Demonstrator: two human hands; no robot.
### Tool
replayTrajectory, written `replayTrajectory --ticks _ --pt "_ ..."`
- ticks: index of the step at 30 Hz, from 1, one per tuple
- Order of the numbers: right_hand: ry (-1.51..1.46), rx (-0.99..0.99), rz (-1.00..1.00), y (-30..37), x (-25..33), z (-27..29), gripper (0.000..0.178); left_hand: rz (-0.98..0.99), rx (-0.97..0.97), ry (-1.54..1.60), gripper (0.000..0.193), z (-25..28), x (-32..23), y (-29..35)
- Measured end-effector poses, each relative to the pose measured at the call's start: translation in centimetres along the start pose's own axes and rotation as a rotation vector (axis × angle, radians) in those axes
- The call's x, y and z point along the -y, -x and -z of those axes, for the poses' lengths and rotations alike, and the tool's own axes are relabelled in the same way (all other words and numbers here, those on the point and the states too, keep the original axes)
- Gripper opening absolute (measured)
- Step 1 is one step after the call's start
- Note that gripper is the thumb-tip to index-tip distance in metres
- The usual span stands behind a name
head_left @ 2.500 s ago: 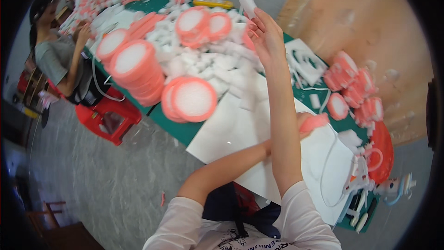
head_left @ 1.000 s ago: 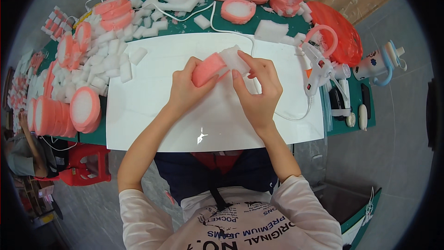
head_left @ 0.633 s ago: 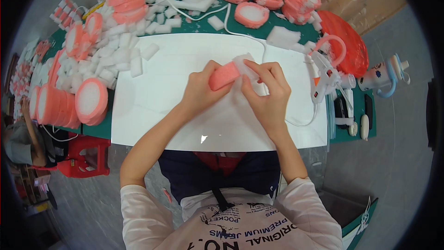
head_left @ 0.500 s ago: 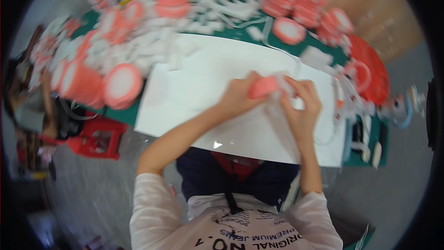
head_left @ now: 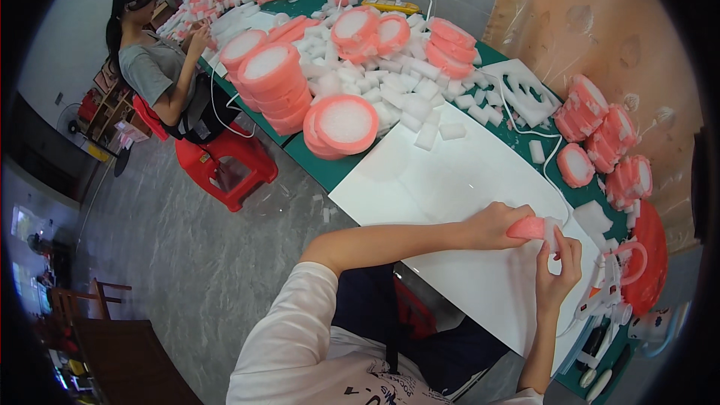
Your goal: The person assembles foam objects by applying adhesive with a hot glue gun, attaching foam pieces together, and pressing the components firmly by hand.
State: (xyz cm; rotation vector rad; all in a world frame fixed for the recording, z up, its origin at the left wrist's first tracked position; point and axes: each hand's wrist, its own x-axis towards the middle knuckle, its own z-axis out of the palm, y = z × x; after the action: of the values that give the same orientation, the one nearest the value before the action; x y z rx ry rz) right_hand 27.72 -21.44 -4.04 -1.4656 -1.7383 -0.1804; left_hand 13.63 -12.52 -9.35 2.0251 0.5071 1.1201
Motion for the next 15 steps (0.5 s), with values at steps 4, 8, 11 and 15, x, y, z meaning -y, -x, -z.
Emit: replayTrajectory --ticks 4,8,11,15 --pt "0.037 -0.044 0.094 -0.01 -0.35 -0.58 0.034 -0.012 -0.010 0.019 0.031 -0.07 0.30 -0.17" --pt "0.047 -0.061 0.118 0.45 -0.95 -0.55 0.035 -0.008 0.009 0.028 0.030 -0.06 0.04 -0.22" --pt "0.055 -0.067 0.141 0.35 -0.91 -0.49 0.036 0.018 0.027 0.056 0.030 -0.11 -0.17 -0.17" --pt "0.104 -0.106 0.215 0.30 -0.78 -0.67 0.035 0.044 0.038 0.032 0.032 -0.31 -0.29 -0.15"
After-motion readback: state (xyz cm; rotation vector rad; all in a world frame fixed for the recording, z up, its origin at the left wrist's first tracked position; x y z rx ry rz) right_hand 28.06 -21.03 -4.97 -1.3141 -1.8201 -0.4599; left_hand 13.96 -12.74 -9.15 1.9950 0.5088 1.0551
